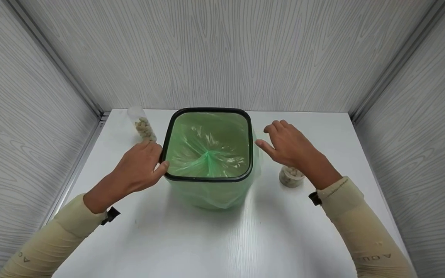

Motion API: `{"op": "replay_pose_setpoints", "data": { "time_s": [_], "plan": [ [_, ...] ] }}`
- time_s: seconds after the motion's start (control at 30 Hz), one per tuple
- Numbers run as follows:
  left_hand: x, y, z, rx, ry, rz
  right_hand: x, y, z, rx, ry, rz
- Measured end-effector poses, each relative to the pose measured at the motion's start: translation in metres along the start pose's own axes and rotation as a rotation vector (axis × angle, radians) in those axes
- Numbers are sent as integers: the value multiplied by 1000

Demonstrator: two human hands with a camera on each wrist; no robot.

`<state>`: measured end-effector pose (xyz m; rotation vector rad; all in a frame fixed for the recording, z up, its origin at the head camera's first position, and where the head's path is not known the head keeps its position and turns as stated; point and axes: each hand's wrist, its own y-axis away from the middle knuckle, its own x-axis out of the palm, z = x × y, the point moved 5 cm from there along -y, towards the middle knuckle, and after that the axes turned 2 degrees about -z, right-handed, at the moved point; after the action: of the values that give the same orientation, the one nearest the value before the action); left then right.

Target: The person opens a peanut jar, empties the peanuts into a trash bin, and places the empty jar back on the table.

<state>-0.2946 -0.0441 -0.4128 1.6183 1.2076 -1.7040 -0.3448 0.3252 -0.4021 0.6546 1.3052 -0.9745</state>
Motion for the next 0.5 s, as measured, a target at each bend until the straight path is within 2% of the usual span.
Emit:
{"op": "replay_pose_setpoints", "data": {
  "time_s": [0.3, 0.5],
  "plan": [
    [-1, 2, 0, -3, 17, -17, 17, 18, -28, 20, -37, -87],
    [2, 3, -1, -21, 23, -21, 32, 29, -39, 56, -60, -77]
  ]
}}
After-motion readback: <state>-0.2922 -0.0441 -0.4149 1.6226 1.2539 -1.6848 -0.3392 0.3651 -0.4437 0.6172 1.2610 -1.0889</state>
